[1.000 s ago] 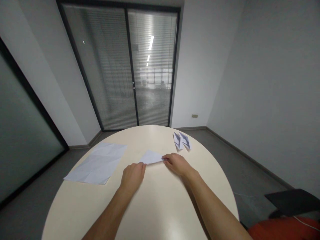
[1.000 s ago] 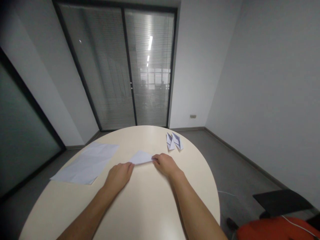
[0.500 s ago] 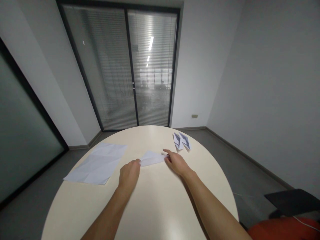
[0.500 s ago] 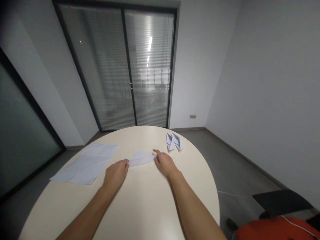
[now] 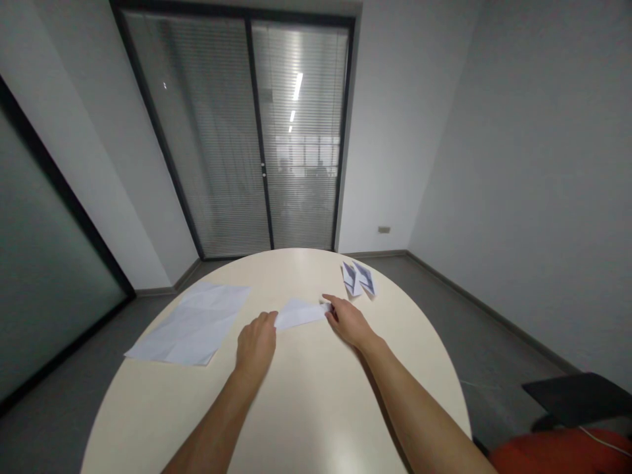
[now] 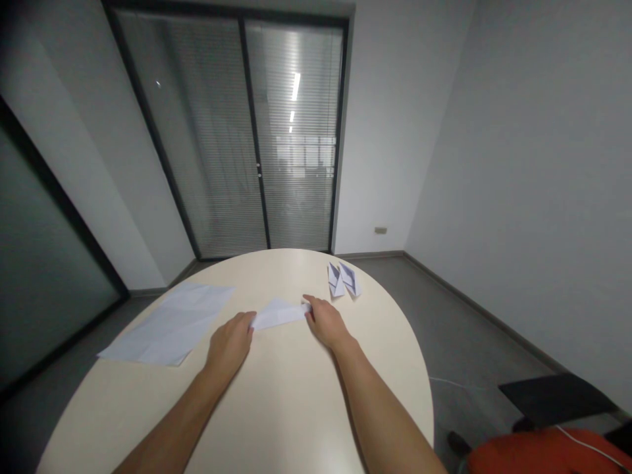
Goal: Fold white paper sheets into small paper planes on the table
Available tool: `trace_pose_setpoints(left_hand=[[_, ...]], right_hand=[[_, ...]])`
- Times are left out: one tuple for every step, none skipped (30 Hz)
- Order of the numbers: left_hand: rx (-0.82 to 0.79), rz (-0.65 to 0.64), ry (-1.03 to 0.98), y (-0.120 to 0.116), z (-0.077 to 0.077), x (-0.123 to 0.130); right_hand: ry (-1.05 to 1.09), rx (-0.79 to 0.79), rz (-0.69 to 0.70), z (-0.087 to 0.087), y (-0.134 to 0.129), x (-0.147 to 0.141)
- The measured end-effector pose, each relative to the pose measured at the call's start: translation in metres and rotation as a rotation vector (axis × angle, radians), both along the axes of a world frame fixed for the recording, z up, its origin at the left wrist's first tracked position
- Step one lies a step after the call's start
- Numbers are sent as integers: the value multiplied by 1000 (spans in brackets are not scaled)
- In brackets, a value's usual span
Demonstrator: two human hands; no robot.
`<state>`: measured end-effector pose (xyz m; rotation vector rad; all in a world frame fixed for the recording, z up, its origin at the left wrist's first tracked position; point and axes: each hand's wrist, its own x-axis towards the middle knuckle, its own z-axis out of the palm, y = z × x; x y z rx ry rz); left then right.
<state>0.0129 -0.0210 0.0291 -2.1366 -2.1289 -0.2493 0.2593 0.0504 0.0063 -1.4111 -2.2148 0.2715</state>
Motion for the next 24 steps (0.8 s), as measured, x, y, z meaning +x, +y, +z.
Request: trace_pose_setpoints(left_hand=[[6,-10,8,0,0,0],[13,-18,16,0,-1,0],[22,-24,23,1,-2,-1],[33,-30,27,1,-3,-1],[48,-35,29,2,-5,-2],[67,-44,28,2,-6,-3],[88,-60,23,3,-8,-3],[106,-80,16,4,-10,-4],[116,-108,8,5,-12,-5],[117,-141,-1,5,-14,-6],[110,-175,-8,6,-16,-6],[95,-206,-17,7,-18,-6],[74,-229,-27,7,-19,-5],[50,-246,-39,7,-20,-4],[23,-254,-52,6,-20,-2],[-2,-254,-66,6,-20,0],[-25,-251,-78,5,-20,2],[-43,-245,-87,4,-19,4],[-53,-239,-90,2,-18,7],[-55,-235,-90,1,-16,9],[-55,-232,-86,0,-15,11],[-54,-233,-82,-1,-13,14],[-52,-235,-77,-2,-11,15],[-50,-238,-72,-2,-10,17]], right_hand=[[-3,5,1,0,0,0],[-6,8,3,-1,1,0],[-10,8,4,-2,1,0],[-13,7,4,-2,2,0],[-16,6,4,-3,2,0],[-20,7,3,-3,3,0],[-23,10,2,-4,3,0],[-24,15,1,-4,2,0],[-25,22,1,-4,2,0],[-27,29,3,-3,2,0],[-30,36,8,-2,1,0],[-36,46,14,-1,0,0],[-45,56,22,0,0,0],[-59,66,31,2,0,0],[-76,74,39,3,-1,-1],[-95,79,45,5,-1,-2],[-113,80,50,7,-2,-3],[-130,77,57,8,-3,-5],[-143,71,70,9,-4,-7],[-152,66,89,10,-6,-9],[-154,60,117,12,-9,-12],[-150,58,157,13,-13,-15],[-140,58,203,14,-17,-19],[-123,61,246,15,-21,-23]])
